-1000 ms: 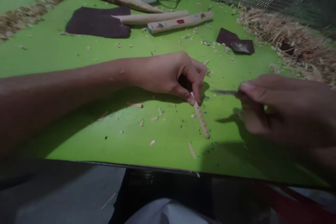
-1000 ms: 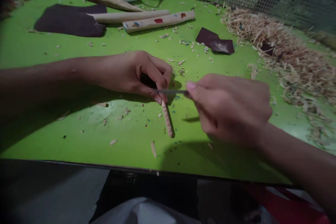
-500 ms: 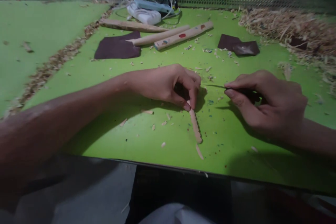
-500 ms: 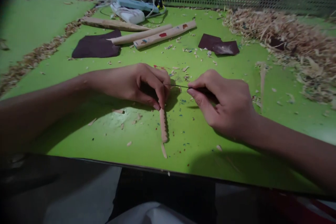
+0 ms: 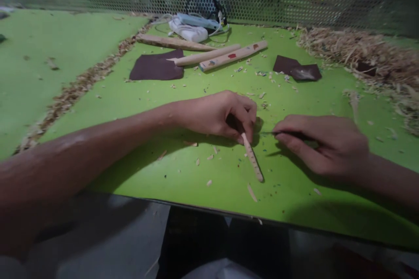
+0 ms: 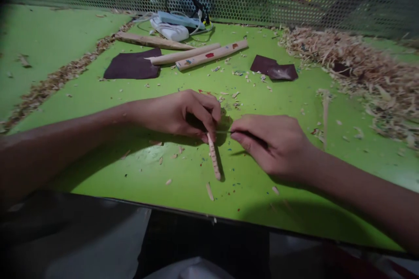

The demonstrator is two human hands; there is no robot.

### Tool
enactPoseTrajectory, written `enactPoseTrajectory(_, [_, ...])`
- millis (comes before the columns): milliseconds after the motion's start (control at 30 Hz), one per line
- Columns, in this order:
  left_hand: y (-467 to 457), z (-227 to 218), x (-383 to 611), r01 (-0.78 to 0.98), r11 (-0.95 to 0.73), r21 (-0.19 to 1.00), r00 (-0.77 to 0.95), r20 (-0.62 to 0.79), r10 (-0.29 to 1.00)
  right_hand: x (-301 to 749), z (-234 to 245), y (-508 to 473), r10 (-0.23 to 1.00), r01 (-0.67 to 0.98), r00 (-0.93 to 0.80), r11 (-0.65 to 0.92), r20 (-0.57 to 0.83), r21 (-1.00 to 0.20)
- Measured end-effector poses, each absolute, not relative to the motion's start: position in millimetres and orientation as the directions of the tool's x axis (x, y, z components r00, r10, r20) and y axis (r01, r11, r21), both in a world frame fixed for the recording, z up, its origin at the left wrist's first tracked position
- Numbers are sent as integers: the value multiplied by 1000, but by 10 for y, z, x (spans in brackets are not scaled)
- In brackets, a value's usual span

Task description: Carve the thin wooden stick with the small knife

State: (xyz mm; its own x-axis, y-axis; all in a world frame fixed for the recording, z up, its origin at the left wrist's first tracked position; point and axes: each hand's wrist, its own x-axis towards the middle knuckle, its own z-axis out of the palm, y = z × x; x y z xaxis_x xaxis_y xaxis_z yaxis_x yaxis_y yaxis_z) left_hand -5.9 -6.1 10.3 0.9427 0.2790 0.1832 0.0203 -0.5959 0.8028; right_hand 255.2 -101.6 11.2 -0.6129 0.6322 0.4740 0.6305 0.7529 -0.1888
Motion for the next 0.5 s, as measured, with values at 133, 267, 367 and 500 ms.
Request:
enactPoseTrajectory(133, [-79, 99, -44, 29, -543, 839, 935, 169, 312, 2556, 104, -1008, 590, 563, -731, 805, 343, -186])
enactPoseTrajectory(267, [-69, 99, -37, 24, -510, 860, 938, 157, 308, 2500, 139, -1016, 569, 550, -792, 822, 220, -146])
enactPoseTrajectory(367, [-56, 98, -31, 17, -498, 867, 939, 158, 306, 2481, 140, -1011, 529, 534, -817, 844, 229, -46])
enactPoseTrajectory(500, [-45, 84, -27, 13, -481, 877, 940, 153, 304, 2489, 107, -1001, 495, 517, -833, 855, 247, 33])
